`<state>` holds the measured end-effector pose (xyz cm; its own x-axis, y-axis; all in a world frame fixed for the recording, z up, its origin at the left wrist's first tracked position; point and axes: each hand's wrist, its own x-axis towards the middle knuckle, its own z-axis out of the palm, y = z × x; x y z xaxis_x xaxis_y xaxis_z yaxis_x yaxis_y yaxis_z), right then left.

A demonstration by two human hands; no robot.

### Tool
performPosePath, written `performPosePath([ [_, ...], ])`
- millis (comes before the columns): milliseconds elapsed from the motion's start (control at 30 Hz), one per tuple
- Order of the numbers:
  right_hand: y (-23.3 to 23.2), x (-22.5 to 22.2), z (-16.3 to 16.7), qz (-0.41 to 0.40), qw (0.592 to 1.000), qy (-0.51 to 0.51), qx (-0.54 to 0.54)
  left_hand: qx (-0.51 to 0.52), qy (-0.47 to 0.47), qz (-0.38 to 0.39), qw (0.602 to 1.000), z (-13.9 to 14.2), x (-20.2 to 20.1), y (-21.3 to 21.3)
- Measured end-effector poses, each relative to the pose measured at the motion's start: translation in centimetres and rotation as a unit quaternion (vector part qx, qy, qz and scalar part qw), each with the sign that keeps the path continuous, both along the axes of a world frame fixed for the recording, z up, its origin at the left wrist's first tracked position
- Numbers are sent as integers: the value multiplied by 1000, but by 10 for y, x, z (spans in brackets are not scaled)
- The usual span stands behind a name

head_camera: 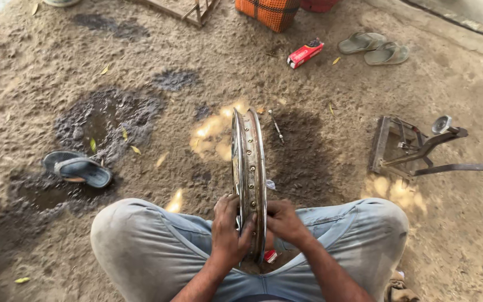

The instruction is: The person sits on the ground and uses a small metal tool to repeatedly tap and adjust the rim of a bicycle wheel. They rotate the wheel to access different sections while working on the rim.

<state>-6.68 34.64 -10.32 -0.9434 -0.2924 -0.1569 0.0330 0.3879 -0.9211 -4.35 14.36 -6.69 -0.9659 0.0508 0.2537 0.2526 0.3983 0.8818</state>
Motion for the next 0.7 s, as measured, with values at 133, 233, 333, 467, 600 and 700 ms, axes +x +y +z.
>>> performPosePath([
  [133, 11, -13, 26, 11, 997, -22, 73, -33, -14, -43, 998, 2, -3, -7],
  [233, 10, -19, 43, 53, 993, 15, 107, -60, 31, -18, 998, 4, -4, -4],
  [333, 5, -20, 55, 64, 993, 11, 101, -19, -73, -41, 996, 4, -2, -4],
  [467, 5, -21, 62, 87, 977, 8, 193, -58, -43, -33, 997, -2, -2, -6],
  [600, 11, -34, 52, 101, 983, -25, 150, -58, -23, -39, 997, -15, 4, -4],
  [700, 11, -46, 29, 33, 998, -35, -46, -28, 3, -23, 999, -26, 7, -1],
])
